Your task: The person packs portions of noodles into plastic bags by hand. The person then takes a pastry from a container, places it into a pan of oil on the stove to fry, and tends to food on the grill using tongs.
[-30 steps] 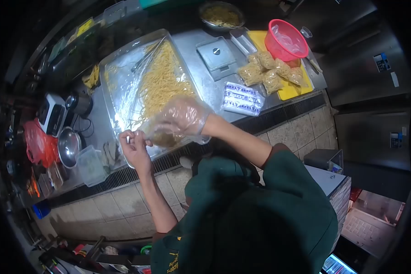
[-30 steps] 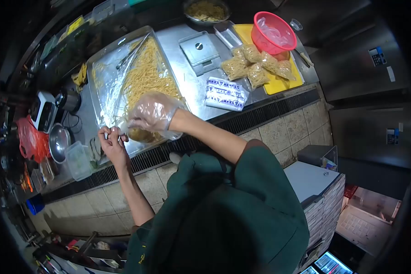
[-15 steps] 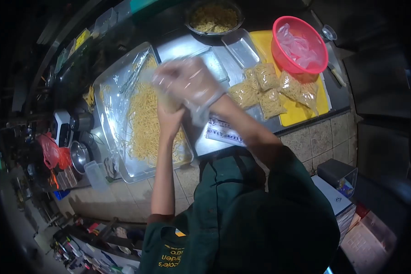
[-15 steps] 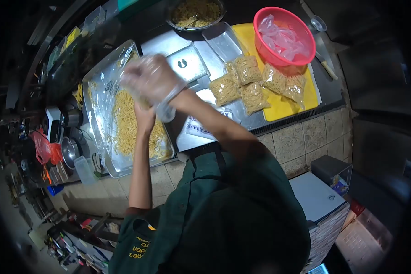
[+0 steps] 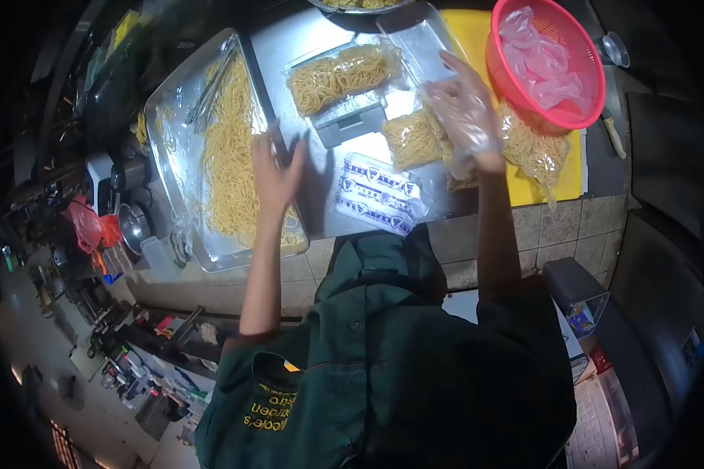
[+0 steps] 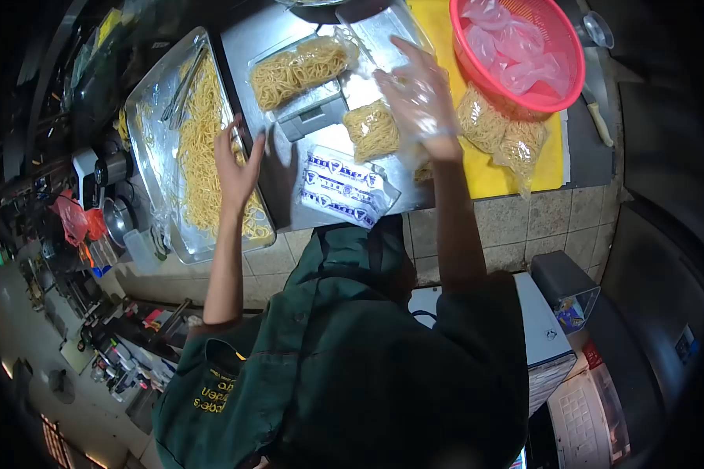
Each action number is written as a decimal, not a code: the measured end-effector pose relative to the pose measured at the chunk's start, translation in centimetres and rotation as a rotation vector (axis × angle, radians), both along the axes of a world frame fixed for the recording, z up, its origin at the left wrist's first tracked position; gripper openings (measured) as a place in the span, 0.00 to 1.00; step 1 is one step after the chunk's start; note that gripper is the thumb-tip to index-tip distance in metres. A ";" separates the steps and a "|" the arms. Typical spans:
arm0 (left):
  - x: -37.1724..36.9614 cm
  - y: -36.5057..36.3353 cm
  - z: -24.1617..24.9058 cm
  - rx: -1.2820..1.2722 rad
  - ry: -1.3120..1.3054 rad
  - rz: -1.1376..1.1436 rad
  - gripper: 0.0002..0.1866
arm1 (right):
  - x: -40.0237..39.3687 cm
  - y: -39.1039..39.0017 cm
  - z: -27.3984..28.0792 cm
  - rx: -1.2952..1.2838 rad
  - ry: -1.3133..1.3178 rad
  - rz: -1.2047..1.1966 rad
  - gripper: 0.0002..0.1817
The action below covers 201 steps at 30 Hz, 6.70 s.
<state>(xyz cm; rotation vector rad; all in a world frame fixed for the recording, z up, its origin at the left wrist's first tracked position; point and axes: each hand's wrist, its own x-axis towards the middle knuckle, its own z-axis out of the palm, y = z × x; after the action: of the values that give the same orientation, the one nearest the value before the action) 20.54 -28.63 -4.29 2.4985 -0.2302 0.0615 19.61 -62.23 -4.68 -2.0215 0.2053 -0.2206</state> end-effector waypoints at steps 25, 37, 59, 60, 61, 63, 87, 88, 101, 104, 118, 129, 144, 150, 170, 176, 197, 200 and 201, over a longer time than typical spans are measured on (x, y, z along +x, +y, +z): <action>-11.7 0.9 2.6 -0.316 0.262 0.277 0.18 | 7.4 6.3 -5.0 -0.077 0.185 0.036 0.37; -6.3 -3.2 6.8 -0.554 0.269 0.206 0.16 | 6.9 9.2 2.5 -0.021 -0.063 0.384 0.17; -7.2 0.9 2.2 -0.687 0.306 0.491 0.04 | 0.3 15.9 6.2 0.093 0.028 0.877 0.11; -7.1 0.9 2.2 -0.657 0.281 0.504 0.03 | 0.4 16.2 6.1 0.083 0.019 0.844 0.11; -7.0 0.8 2.2 -0.628 0.250 0.526 0.03 | 0.5 16.6 6.0 0.074 0.007 0.820 0.11; -6.7 0.6 3.8 -0.882 0.302 0.556 0.05 | 0.9 18.3 4.9 -0.005 -0.163 0.758 0.10; -48.9 6.4 -2.4 -1.277 -0.195 1.472 0.20 | -7.0 31.2 8.7 -0.113 -0.615 0.636 0.20; -52.5 4.8 -1.5 -1.271 -0.207 1.574 0.20 | -9.9 32.6 9.9 -0.086 -0.624 0.684 0.20; -87.3 -9.0 -2.6 -1.039 -0.931 2.210 0.18 | -65.8 39.4 5.1 0.321 0.407 2.307 0.07; -94.5 -13.1 -4.1 -0.773 -1.106 2.442 0.16 | -76.0 37.7 6.4 0.044 0.504 2.718 0.08; -111.5 -26.0 -4.2 0.137 -0.245 3.305 0.19 | -125.6 36.7 1.7 0.251 -0.083 3.437 0.14; -117.6 -27.9 -5.6 0.185 0.194 3.317 0.23 | -158.7 31.9 -1.7 0.332 -1.093 3.142 0.14; -119.2 -29.2 -5.0 -0.093 0.138 3.325 0.20 | -174.1 31.0 -7.1 0.373 -1.989 2.820 0.13; -119.6 -29.1 -4.9 -0.122 0.120 3.330 0.19 | -174.5 30.6 -6.5 0.291 -1.858 2.944 0.13; -153.4 -26.8 -3.1 0.235 -1.000 3.063 0.27 | -163.8 27.6 -3.4 -0.130 -1.107 3.186 0.25; -164.9 -25.4 -8.5 0.147 -0.388 3.278 0.36 | -167.5 30.4 -5.6 0.082 -1.071 3.191 0.30; -172.2 -25.5 -9.0 -0.575 -0.995 3.497 0.46 | -172.8 28.4 -7.3 -0.321 -1.198 3.251 0.19; -171.4 -25.9 -9.4 -0.524 -1.184 3.480 0.46 | -172.6 28.4 -6.4 -0.247 -0.717 3.444 0.25; -171.2 -25.9 -9.3 -0.455 -1.248 3.496 0.46 | -171.4 27.7 -4.4 -0.509 0.159 3.341 0.28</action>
<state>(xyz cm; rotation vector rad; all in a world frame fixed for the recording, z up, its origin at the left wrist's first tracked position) -150.68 -54.55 -13.55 0.7530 -2.3881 -1.7957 -151.76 -34.56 -9.09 0.1900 2.4408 -1.6205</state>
